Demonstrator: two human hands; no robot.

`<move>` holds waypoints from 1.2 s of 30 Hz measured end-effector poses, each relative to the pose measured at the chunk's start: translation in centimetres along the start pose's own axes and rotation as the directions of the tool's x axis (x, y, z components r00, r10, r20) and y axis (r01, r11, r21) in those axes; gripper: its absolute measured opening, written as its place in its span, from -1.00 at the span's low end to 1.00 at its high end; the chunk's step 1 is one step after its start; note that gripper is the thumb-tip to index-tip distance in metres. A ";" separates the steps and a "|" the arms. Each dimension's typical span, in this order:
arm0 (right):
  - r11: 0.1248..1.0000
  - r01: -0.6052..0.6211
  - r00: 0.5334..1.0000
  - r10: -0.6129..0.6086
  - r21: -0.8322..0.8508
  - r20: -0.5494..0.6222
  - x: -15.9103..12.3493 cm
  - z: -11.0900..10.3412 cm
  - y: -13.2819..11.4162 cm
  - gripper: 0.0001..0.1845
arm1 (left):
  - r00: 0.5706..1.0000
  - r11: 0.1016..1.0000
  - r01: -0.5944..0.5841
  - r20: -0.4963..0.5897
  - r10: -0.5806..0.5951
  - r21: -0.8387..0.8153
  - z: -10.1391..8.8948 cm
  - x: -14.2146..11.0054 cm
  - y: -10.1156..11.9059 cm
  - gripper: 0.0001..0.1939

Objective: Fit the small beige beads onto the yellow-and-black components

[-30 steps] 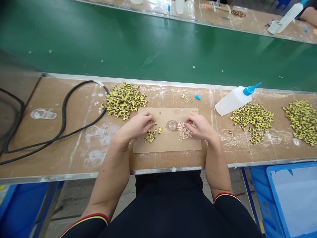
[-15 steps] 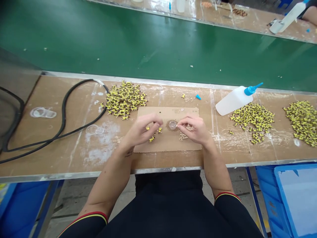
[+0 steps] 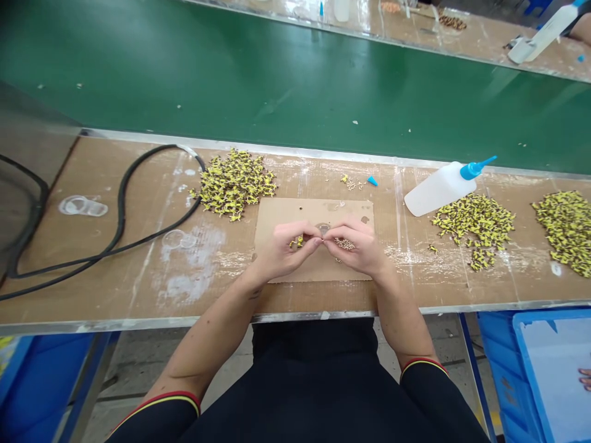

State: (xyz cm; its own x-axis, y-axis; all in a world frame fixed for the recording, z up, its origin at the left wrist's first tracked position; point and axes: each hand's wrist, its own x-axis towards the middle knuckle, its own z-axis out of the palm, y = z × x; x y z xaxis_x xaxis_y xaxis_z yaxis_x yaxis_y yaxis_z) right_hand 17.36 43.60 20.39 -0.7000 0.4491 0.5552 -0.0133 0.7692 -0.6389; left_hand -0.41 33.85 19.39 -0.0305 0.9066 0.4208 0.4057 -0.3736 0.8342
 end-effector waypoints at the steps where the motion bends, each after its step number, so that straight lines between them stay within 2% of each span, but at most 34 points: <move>1: 1.000 -0.002 1.000 0.002 0.020 -0.005 0.0 0.1 -0.1 -0.90 | 1.000 1.000 0.006 0.003 -0.006 -0.004 0.1 0.0 0.1 -0.87; 6: 0.998 -0.033 0.999 0.033 0.052 0.003 0.1 -0.1 0.1 -0.91 | 1.000 1.000 0.015 -0.018 -0.015 -0.016 0.2 0.0 -0.3 -0.87; 9: 0.996 -0.093 0.994 0.092 0.017 0.065 0.0 -0.7 1.0 -0.91 | 0.988 0.997 0.080 -0.132 -0.082 -0.018 -0.2 0.0 -1.3 -0.85; 12: 0.980 -0.197 0.970 0.199 -0.031 0.143 0.0 -1.1 2.2 -0.89 | 0.942 0.984 0.162 -0.285 -0.177 -0.076 -1.0 0.0 -2.4 -0.83; 14: 0.960 -0.277 0.942 0.278 -0.030 0.187 0.0 -1.0 2.9 -0.88 | 0.924 0.978 0.158 -0.328 -0.196 -0.139 -1.5 0.0 -3.1 -0.85; 17: 0.927 -0.374 0.903 0.360 0.014 0.233 0.0 -0.6 3.6 -0.89 | 0.919 0.967 0.130 -0.339 -0.200 -0.217 -1.8 0.1 -3.6 -0.81; 19: 0.908 -0.416 0.887 0.395 0.042 0.240 0.0 -0.4 3.8 -0.89 | 0.919 0.962 0.131 -0.335 -0.210 -0.241 -1.8 0.2 -3.7 -0.73; 21: 0.894 -0.444 0.875 0.419 0.058 0.241 0.1 -0.2 3.9 -0.90 | 0.921 0.959 0.147 -0.321 -0.222 -0.241 -1.8 0.2 -3.6 -0.74; 26: 0.878 -0.475 0.861 0.449 0.062 0.241 0.1 -0.1 4.1 -0.91 | 0.929 0.958 0.182 -0.279 -0.241 -0.222 -1.9 0.2 -3.2 -0.86; 36: 0.877 -0.477 0.859 0.453 0.054 0.238 0.2 -0.1 4.1 -0.90 | 0.909 0.936 0.237 -0.281 -0.308 -0.260 -1.9 0.4 -2.6 -0.84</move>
State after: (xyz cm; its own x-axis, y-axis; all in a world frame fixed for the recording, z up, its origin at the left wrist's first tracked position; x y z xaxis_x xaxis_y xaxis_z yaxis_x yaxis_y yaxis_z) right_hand 17.24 46.92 17.98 -0.7778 0.6256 0.0610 0.2837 0.4359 -0.8541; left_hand -3.24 34.86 18.04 -0.4093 0.8841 0.2253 0.1352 -0.1854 0.9733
